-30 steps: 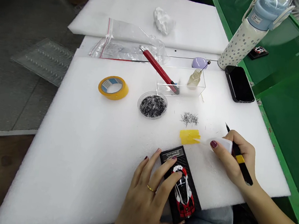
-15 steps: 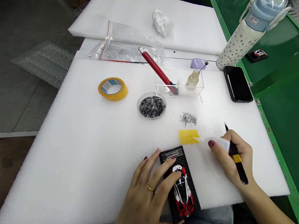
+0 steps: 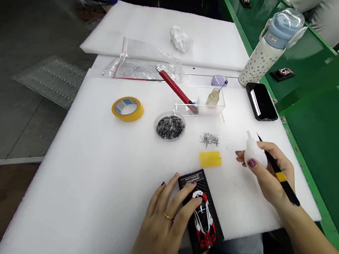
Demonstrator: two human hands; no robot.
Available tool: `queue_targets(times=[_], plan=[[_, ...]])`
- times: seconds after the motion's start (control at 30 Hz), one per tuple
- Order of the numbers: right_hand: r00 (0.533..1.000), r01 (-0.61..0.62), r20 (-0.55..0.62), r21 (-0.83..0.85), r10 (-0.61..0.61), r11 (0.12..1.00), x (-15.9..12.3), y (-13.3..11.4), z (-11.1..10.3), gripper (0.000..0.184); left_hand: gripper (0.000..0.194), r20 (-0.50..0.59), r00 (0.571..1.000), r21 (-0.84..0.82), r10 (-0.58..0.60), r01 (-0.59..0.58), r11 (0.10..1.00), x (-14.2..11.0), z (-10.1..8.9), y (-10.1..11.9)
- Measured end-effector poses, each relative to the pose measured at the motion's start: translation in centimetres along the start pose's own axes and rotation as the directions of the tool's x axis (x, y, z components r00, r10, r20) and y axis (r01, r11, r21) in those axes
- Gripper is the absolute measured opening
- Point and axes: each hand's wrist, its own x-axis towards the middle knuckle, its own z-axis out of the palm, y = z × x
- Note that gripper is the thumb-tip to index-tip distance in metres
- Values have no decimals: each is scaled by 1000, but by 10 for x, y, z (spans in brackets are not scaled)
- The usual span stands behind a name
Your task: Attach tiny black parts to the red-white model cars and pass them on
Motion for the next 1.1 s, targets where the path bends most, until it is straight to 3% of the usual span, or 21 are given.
queue_targets(times=[0.1, 0.27, 0.37, 0.5, 0.63, 0.77, 0.9, 0.93, 1.03, 1.1], plan=[[994, 111, 37, -165, -106, 980, 39, -13, -1, 33, 54, -2, 1000, 17, 0, 0, 1000, -1, 1, 0], [954, 290, 30, -346, -298, 892, 138, -15, 9, 24, 59, 14, 999, 62, 39, -40, 997, -2, 2, -4], [970, 230, 9, -372, -244, 899, 187, -4, 21, 22, 62, 17, 996, 102, 84, -86, 991, -2, 2, -10], [983, 169, 0, -374, -182, 912, 212, 12, 33, 28, 69, 70, 987, 145, 143, -151, 978, -1, 0, -15], [983, 174, -1, -354, -186, 919, 212, 17, 35, 31, 72, 89, 987, 137, 133, -144, 980, -2, -3, -14], [978, 185, -45, -267, -204, 946, 197, 1, 22, 35, 68, 95, 988, 118, 118, -129, 985, -2, -4, -11], [944, 276, -123, -211, -305, 938, 148, -25, 1, 21, 58, 39, 994, 89, 101, -104, 991, 1, -2, -9], [948, 274, -118, -177, -297, 945, 131, -30, -4, 26, 55, 24, 995, 79, 94, -96, 992, 1, -2, -8], [987, 159, 26, -101, -157, 982, 84, -37, -13, 68, 49, -1, 997, 54, 76, -76, 996, 2, -1, -7], [990, 93, 119, -150, -75, 984, 62, -33, -16, 68, 50, -3, 998, 43, 67, -67, 997, 2, -1, -6]])
